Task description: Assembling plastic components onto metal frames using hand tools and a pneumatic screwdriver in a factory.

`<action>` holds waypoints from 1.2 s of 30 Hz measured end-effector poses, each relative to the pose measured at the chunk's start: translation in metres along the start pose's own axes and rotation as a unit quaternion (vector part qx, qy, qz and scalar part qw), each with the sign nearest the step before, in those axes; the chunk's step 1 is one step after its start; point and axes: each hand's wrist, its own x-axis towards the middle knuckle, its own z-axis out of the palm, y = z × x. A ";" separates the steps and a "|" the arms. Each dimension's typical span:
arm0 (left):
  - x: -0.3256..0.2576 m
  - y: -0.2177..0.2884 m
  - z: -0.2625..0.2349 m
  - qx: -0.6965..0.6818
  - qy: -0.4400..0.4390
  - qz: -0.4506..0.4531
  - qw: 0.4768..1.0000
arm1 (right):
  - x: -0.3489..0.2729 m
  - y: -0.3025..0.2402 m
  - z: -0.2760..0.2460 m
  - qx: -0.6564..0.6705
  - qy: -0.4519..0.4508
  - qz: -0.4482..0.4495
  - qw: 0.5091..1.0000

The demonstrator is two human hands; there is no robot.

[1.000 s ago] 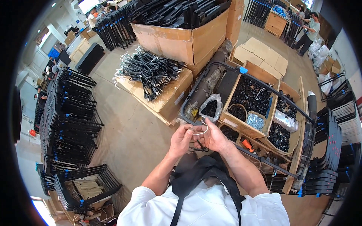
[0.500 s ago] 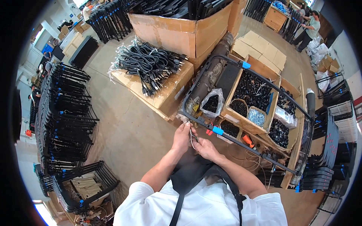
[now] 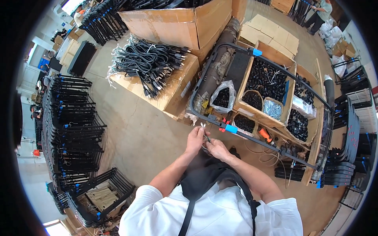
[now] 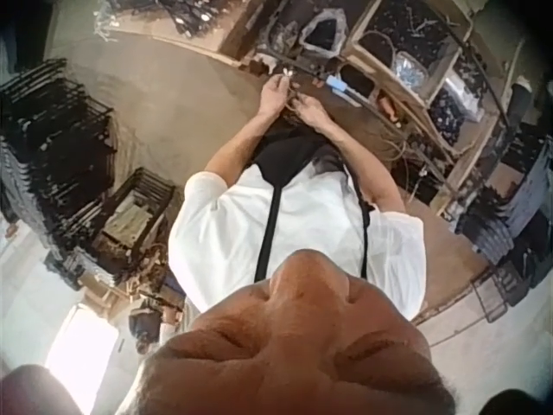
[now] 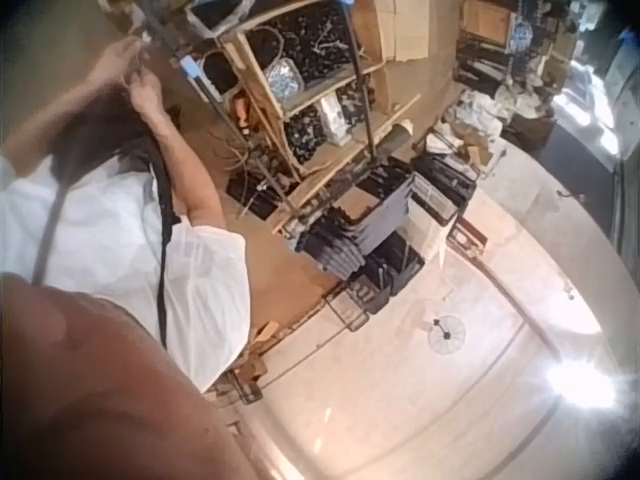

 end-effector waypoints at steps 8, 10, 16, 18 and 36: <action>0.007 0.003 -0.008 0.135 -0.020 0.062 0.989 | 0.016 0.011 0.011 0.054 0.002 -0.001 0.999; 0.011 0.003 -0.005 -0.084 -0.001 -0.050 0.995 | 0.018 0.011 0.016 0.135 -0.030 0.014 0.990; 0.021 -0.001 0.001 -0.219 -0.001 -0.074 0.973 | 0.006 0.009 0.019 0.244 -0.091 -0.089 0.961; 0.021 -0.004 0.005 -0.196 -0.007 -0.055 0.979 | 0.003 0.014 0.022 0.256 -0.095 -0.104 0.956; 0.033 0.007 -0.010 -0.060 -0.096 -0.027 0.993 | 0.007 0.031 0.029 0.204 0.017 -0.065 0.977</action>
